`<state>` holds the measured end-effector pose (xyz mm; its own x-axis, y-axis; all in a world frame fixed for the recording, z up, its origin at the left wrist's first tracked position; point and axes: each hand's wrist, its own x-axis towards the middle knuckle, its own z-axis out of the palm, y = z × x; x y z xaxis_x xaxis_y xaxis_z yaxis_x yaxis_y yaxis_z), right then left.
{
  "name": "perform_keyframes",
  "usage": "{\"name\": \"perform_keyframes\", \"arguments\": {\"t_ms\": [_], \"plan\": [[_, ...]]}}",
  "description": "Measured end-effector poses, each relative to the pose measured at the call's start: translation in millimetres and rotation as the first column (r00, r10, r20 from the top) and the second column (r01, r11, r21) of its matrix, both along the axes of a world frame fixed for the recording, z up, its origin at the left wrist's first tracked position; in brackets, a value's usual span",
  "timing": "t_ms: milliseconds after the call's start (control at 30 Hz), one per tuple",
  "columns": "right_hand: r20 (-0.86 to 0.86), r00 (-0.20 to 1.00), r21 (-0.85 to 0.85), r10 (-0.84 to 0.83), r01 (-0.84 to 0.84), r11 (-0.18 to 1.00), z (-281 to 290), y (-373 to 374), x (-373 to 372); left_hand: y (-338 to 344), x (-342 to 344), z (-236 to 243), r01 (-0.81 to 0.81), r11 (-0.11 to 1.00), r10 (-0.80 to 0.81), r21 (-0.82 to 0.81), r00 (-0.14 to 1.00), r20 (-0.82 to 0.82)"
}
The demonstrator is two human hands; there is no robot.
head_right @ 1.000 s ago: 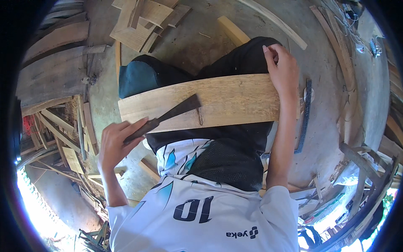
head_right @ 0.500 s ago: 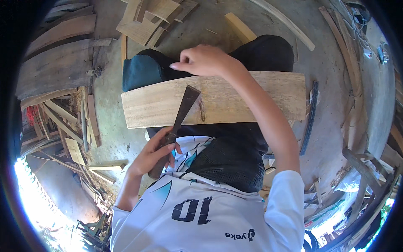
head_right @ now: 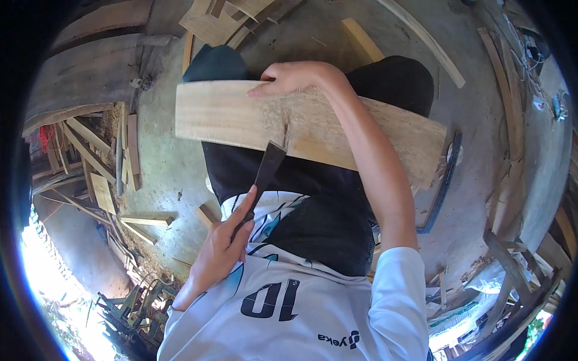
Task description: Sanding and chiseling a piece of wood in a workshop environment.
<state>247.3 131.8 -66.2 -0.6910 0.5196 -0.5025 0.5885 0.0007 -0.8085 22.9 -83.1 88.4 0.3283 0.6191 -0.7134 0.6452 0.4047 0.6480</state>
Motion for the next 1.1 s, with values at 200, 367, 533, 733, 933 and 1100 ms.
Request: {"name": "perform_keyframes", "arguments": {"t_ms": [200,367,533,733,933,1100], "plan": [[0.026,0.988,-0.027,-0.15,0.151,0.988,-16.1,1.2,0.4,7.6,-4.2,-11.5,-0.046,0.996,0.052,0.079,0.996,-0.067],[0.024,0.981,-0.051,-0.192,0.193,0.98,-21.1,0.8,2.8,8.7,-6.2,-17.0,-0.015,0.997,0.02,0.075,0.997,-0.073],[0.038,0.982,-0.054,-0.185,0.187,0.981,-10.8,1.4,1.5,11.5,-6.2,-15.9,-0.017,1.0,0.018,0.011,0.996,-0.091],[0.05,0.982,-0.039,-0.183,0.185,0.982,-13.1,1.1,4.2,15.0,-6.8,-21.5,-0.103,0.987,0.098,-0.123,0.994,-0.045],[0.068,0.982,-0.015,-0.178,0.179,0.984,-8.0,1.3,3.1,15.2,-13.4,-31.4,-0.123,0.988,0.126,-0.096,0.992,0.023],[0.052,0.982,-0.047,-0.179,0.181,0.982,-6.9,0.3,0.4,18.4,-26.6,-35.6,0.001,0.999,0.0,0.034,0.999,-0.041]]}}
